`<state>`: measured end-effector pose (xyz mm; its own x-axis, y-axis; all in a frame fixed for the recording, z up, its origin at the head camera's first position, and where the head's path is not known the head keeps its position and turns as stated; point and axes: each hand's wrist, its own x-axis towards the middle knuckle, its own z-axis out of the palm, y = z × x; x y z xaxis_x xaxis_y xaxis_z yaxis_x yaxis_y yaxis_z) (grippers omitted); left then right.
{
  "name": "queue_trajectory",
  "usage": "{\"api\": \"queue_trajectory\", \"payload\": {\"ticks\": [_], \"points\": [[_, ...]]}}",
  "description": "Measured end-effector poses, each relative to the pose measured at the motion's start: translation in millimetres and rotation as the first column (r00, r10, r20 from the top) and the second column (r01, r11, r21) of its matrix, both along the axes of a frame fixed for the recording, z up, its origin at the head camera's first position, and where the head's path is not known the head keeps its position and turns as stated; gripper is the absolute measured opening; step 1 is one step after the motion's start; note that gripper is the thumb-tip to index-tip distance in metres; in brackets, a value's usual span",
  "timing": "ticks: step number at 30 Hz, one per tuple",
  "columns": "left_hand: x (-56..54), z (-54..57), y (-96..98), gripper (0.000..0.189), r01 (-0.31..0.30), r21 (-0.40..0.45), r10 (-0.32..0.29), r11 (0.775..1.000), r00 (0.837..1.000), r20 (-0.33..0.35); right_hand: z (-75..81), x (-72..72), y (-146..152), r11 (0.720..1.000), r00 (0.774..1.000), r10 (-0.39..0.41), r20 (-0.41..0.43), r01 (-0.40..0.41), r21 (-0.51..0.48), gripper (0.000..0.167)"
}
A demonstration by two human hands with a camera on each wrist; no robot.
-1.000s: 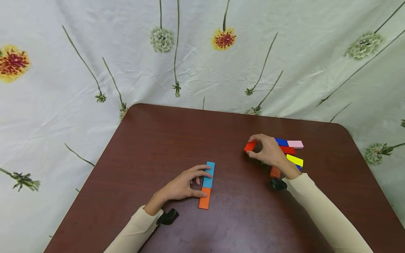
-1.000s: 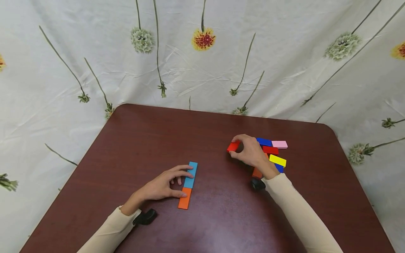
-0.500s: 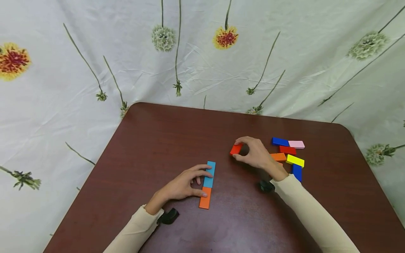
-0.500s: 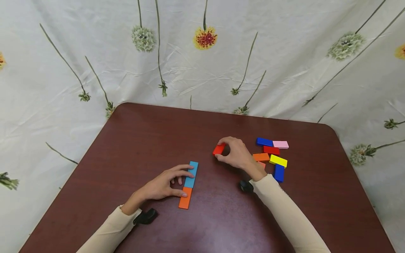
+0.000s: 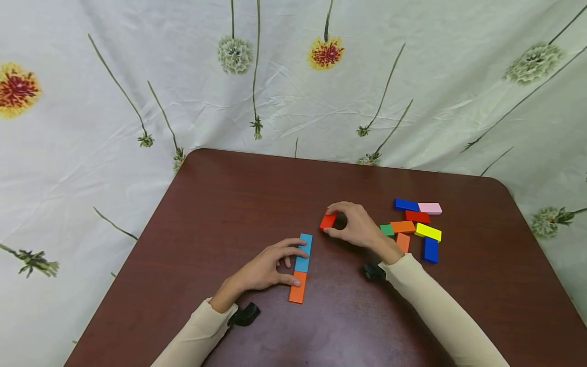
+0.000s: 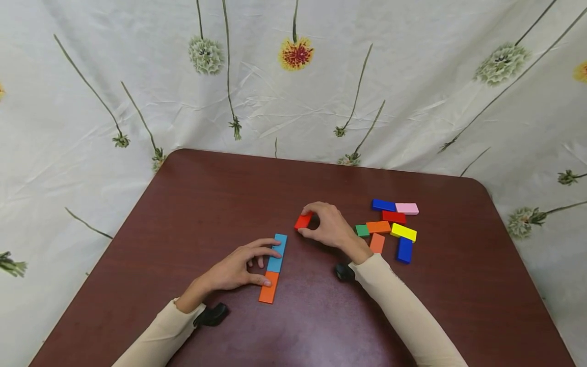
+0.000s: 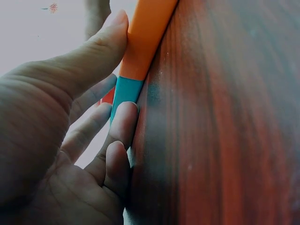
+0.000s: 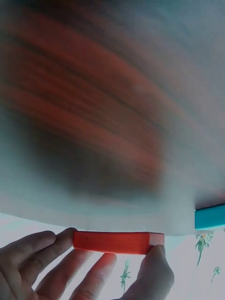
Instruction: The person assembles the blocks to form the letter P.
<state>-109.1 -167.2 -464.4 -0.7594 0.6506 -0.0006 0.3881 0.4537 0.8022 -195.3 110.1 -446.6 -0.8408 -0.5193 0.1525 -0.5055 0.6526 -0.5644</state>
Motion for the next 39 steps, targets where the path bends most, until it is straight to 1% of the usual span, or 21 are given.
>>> {"api": "queue_trajectory", "payload": {"ticks": [9,13,18,23,30,34,39], "points": [[-0.3,-0.4,-0.5,0.050,0.001,0.005,-0.001,1.000,1.000,0.009,0.9,0.0,-18.1,0.999,0.999,0.033,-0.004,-0.033,-0.031,0.045],[0.1,-0.6,-0.7,0.050,0.001,0.014,-0.001,1.000,1.000,0.013,-0.4,0.4,-25.4,0.995,0.997,0.082,0.010,-0.081,-0.049,0.042],[0.6,0.1,-1.3,0.050,0.009,0.021,-0.009,1.000,1.000,0.011,-3.4,0.4,-32.7,0.990,0.991,0.132,0.018,-0.131,-0.046,0.039],[0.9,-0.3,-2.1,0.051,0.011,0.015,-0.011,1.000,1.000,0.006,-6.7,1.6,-37.3,0.991,0.991,0.130,0.038,-0.129,-0.027,0.040],[0.6,-0.3,-0.3,0.050,0.016,0.021,-0.016,1.000,1.000,0.012,-11.9,1.8,-35.8,0.994,0.992,0.110,0.058,-0.109,-0.016,0.041],[0.7,0.4,-0.6,0.050,0.011,0.016,-0.011,1.000,1.000,0.009,-11.4,0.8,-36.4,0.993,0.990,0.118,0.071,-0.118,-0.012,0.041],[1.4,0.7,-0.9,0.050,0.011,0.015,-0.011,1.000,1.000,0.010,-11.0,-0.3,-36.3,0.989,0.986,0.151,0.067,-0.151,-0.004,0.038]]}}
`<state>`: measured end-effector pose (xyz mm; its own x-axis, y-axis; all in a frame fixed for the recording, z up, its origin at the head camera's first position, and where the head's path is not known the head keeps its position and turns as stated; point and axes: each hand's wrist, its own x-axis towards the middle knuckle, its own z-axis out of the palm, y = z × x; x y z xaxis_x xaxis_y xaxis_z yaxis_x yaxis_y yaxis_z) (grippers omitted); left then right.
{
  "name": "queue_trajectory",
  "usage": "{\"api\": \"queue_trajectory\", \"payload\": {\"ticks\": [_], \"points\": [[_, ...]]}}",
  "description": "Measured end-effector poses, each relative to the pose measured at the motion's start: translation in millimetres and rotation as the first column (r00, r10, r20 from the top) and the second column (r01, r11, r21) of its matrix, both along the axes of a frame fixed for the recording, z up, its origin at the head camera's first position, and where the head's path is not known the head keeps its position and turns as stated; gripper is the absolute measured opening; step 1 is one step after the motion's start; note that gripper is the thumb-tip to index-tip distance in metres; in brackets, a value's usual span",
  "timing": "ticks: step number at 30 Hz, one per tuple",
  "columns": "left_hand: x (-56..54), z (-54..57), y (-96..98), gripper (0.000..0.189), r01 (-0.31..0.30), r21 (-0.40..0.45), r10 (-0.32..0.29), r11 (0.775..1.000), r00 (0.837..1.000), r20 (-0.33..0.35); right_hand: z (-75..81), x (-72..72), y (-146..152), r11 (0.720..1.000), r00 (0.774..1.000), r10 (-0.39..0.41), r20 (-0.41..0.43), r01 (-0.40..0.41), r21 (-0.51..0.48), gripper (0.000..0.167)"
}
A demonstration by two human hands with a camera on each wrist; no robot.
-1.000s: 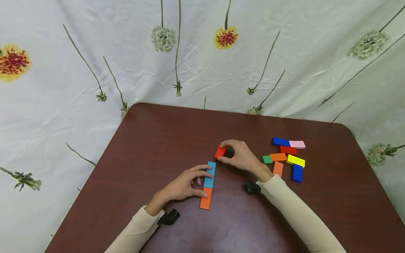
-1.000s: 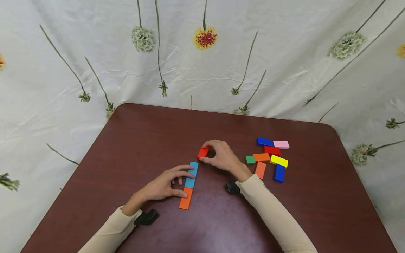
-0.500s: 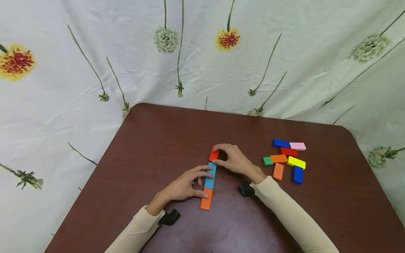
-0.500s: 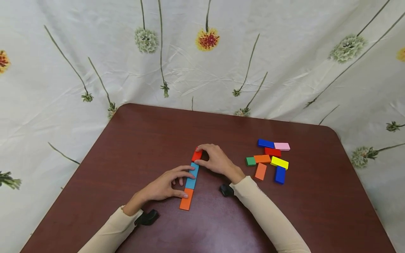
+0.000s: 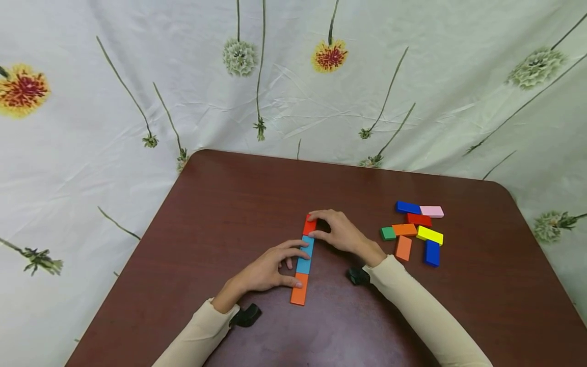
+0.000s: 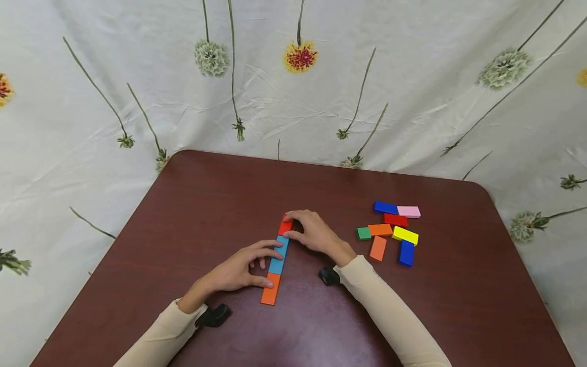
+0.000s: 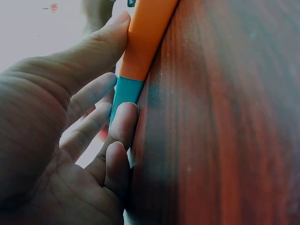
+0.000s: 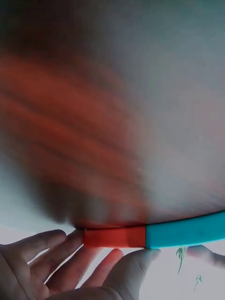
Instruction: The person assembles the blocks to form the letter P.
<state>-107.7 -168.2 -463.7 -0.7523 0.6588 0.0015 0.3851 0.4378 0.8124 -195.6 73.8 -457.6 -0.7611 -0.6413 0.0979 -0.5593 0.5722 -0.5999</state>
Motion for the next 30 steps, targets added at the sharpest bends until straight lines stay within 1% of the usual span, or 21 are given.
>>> {"api": "queue_trajectory", "payload": {"ticks": [7,13,19,24,30], "points": [[0.6,1.6,1.8,0.049,0.000,0.006,0.000,1.000,1.000,0.007,3.7,-0.9,1.2,0.999,0.999,0.031,-0.016,-0.031,0.006,0.036],[0.9,1.4,2.5,0.049,0.004,0.008,-0.004,1.000,1.000,0.007,4.4,-1.2,2.2,0.999,0.999,0.037,-0.011,-0.037,0.010,0.036],[2.0,0.7,2.1,0.050,0.000,0.002,0.000,1.000,1.000,-0.002,5.6,-0.6,1.9,0.999,0.999,0.043,0.011,-0.043,0.014,0.038],[2.4,-0.5,1.7,0.049,-0.001,0.002,0.001,1.000,1.000,-0.007,6.3,0.7,5.3,1.000,1.000,0.027,0.013,-0.027,0.001,0.038],[2.3,-1.8,1.2,0.049,-0.005,0.016,0.005,1.000,1.000,0.002,10.6,4.0,17.3,0.999,1.000,-0.005,-0.002,0.005,-0.043,0.035]]}}
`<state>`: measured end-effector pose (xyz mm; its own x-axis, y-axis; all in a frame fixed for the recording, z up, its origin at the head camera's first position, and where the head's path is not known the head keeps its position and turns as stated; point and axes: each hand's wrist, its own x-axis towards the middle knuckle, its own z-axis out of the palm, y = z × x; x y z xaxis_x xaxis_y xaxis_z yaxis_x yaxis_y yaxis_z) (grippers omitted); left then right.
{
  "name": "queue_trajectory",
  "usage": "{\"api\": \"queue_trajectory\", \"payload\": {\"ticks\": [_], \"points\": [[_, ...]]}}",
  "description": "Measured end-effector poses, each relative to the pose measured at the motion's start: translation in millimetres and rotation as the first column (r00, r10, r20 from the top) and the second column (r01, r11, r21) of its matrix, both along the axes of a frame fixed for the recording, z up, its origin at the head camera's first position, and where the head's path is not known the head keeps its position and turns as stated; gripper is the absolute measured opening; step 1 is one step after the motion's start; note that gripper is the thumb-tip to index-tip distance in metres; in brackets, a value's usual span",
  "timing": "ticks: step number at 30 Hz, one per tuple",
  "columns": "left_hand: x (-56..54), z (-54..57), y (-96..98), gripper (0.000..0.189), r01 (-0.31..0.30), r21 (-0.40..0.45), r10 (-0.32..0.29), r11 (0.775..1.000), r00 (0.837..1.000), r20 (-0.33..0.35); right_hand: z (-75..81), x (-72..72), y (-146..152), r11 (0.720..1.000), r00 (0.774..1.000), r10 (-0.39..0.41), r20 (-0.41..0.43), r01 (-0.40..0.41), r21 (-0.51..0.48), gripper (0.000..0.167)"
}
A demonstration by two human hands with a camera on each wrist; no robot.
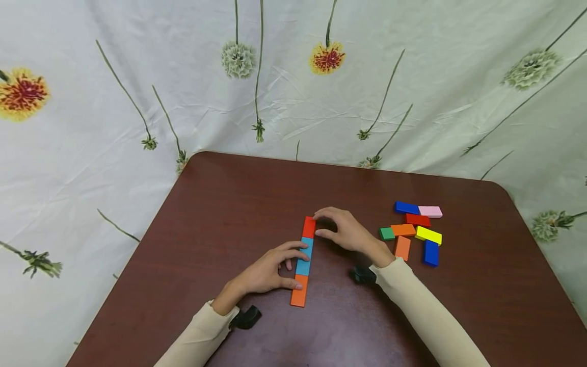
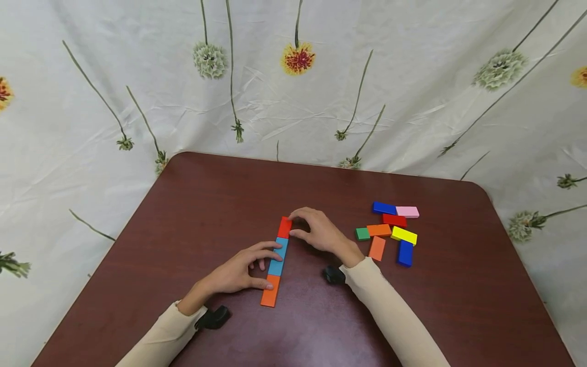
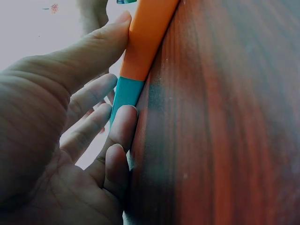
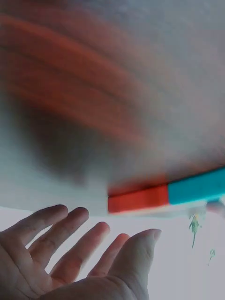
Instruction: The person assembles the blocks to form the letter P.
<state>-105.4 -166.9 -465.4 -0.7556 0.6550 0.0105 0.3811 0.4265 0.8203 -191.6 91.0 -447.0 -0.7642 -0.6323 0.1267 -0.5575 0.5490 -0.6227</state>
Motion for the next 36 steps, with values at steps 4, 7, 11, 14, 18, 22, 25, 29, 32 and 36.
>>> {"api": "queue_trajectory", "payload": {"ticks": [4,7,11,14,18,22,25,29,32,36], "points": [[-0.1,0.4,0.0,0.049,0.002,0.001,-0.002,1.000,1.000,0.002,3.5,3.1,13.5,0.998,0.999,-0.046,-0.007,0.046,-0.030,0.034],[0.1,1.2,-0.2,0.048,-0.001,0.002,0.001,1.000,1.000,0.008,6.2,4.1,24.4,0.995,0.996,-0.088,-0.018,0.087,-0.055,0.034],[0.6,1.9,-0.7,0.048,-0.011,0.004,0.011,1.000,1.000,0.022,12.2,3.5,37.9,0.986,0.989,-0.147,-0.027,0.144,-0.086,0.036],[0.7,1.5,-0.5,0.048,-0.016,0.002,0.016,1.000,1.000,0.026,17.5,3.4,49.3,0.976,0.980,-0.196,-0.023,0.193,-0.099,0.038],[0.4,0.9,0.3,0.048,-0.016,0.001,0.016,1.000,1.000,0.024,23.5,4.8,67.1,0.957,0.962,-0.274,0.003,0.272,-0.102,0.040],[-0.1,1.0,0.5,0.048,-0.013,0.002,0.012,1.000,1.000,0.022,25.1,3.4,84.8,0.937,0.942,-0.337,-0.004,0.334,-0.104,0.039],[-0.3,1.0,0.1,0.048,-0.009,-0.001,0.009,1.000,1.000,0.014,22.9,0.2,97.6,0.921,0.925,-0.380,-0.032,0.375,-0.102,0.038],[-0.2,0.9,0.0,0.048,-0.009,-0.003,0.009,1.000,1.000,0.011,19.9,-3.3,115.4,0.898,0.899,-0.436,-0.044,0.432,-0.076,0.036],[0.1,0.6,0.0,0.048,-0.010,-0.003,0.010,1.000,1.000,0.011,19.5,-4.6,127.9,0.884,0.883,-0.466,-0.045,0.465,-0.037,0.035],[0.2,-0.2,0.1,0.048,-0.007,0.000,0.007,1.000,1.000,0.007,20.0,-3.9,141.5,0.857,0.858,-0.513,-0.031,0.514,0.030,0.039]]}}
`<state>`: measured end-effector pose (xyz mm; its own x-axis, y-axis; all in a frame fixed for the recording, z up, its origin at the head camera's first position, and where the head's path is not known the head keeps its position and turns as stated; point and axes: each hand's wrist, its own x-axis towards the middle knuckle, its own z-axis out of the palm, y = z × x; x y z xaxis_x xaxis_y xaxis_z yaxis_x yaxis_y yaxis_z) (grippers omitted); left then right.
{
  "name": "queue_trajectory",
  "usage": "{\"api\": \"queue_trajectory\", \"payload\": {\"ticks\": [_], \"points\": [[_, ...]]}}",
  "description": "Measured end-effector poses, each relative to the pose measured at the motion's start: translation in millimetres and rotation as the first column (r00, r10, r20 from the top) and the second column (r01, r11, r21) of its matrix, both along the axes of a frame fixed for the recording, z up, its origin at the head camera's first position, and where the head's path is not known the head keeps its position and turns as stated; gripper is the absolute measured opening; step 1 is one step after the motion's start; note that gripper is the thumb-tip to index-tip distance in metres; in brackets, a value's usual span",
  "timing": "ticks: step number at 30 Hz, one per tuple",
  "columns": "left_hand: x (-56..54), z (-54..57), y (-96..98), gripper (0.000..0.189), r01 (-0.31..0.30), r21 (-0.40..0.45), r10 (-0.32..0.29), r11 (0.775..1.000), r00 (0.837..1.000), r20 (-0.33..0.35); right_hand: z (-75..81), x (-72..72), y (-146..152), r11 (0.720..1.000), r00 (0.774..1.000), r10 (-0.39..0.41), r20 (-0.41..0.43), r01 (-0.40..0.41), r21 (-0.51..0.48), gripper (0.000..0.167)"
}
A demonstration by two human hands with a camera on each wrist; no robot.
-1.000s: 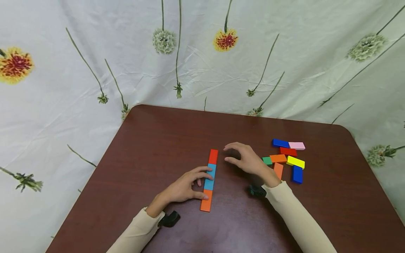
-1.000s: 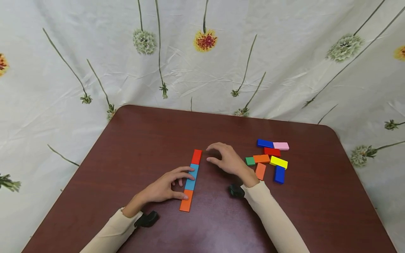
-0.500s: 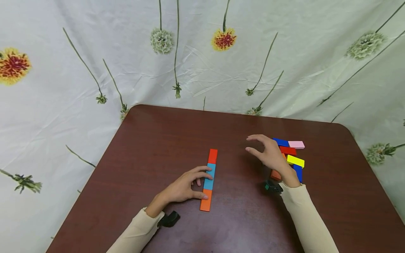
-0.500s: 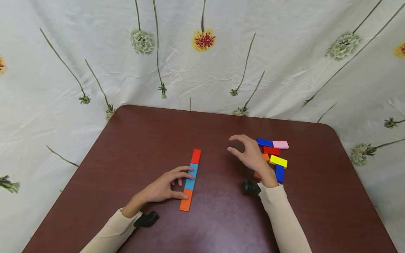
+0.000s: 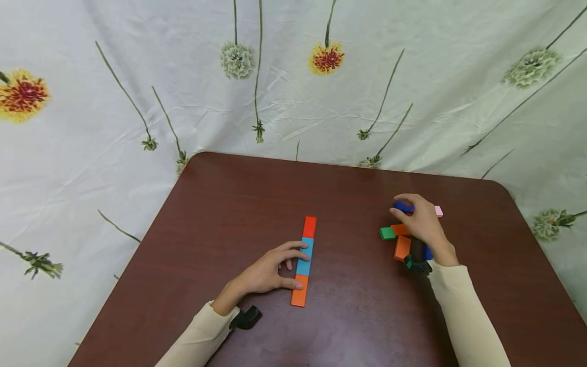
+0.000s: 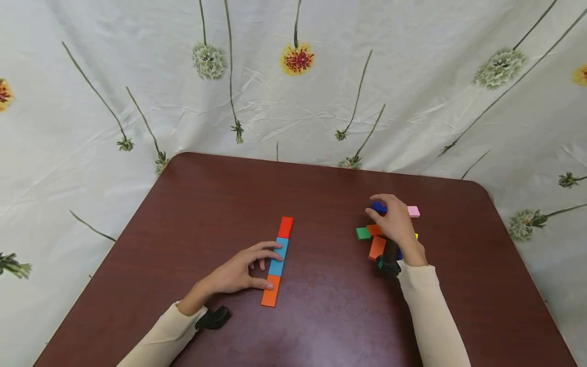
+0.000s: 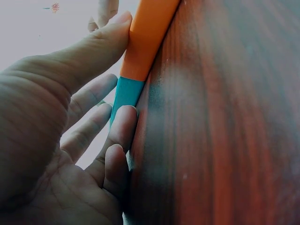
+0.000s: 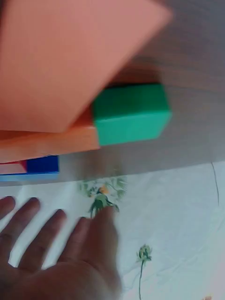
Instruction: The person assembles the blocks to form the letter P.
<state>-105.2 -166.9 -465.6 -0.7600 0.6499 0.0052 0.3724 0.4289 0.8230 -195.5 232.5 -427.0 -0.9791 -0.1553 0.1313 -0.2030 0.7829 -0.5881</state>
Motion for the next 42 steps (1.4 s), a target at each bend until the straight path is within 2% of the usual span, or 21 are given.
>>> {"api": "queue_trajectory", "payload": {"ticks": [5,8,16,23,32,38,42], "points": [[0.3,0.5,-0.1,0.047,0.000,-0.004,0.000,1.000,1.000,-0.004,-0.3,-1.9,9.7,0.996,0.996,-0.070,0.050,0.067,0.061,0.044],[0.6,1.4,-0.3,0.047,-0.002,-0.005,0.002,1.000,1.000,-0.001,-1.7,-5.7,12.0,0.993,0.994,-0.085,0.072,0.078,0.091,0.045],[0.5,1.2,-0.5,0.047,0.004,0.007,-0.004,1.000,1.000,0.005,-5.9,-15.5,11.7,0.987,0.993,-0.054,0.107,0.037,0.158,0.047],[0.1,-0.3,-0.5,0.048,0.008,0.013,-0.008,1.000,1.000,-0.002,-8.1,-19.8,10.8,0.988,0.994,0.004,0.110,-0.021,0.154,0.043],[0.7,1.3,-1.0,0.048,0.011,0.016,-0.010,1.000,1.000,-0.009,-6.9,-23.9,5.6,0.978,0.986,-0.038,0.163,0.003,0.207,0.052],[0.2,0.5,-1.3,0.048,0.011,0.018,-0.010,1.000,1.000,-0.007,-3.4,-27.0,1.1,0.973,0.983,-0.024,0.180,-0.019,0.231,0.046],[0.4,0.4,-1.0,0.047,0.011,0.019,-0.011,1.000,1.000,-0.006,-2.3,-26.8,-0.6,0.974,0.979,-0.045,0.197,-0.001,0.227,0.045]]}}
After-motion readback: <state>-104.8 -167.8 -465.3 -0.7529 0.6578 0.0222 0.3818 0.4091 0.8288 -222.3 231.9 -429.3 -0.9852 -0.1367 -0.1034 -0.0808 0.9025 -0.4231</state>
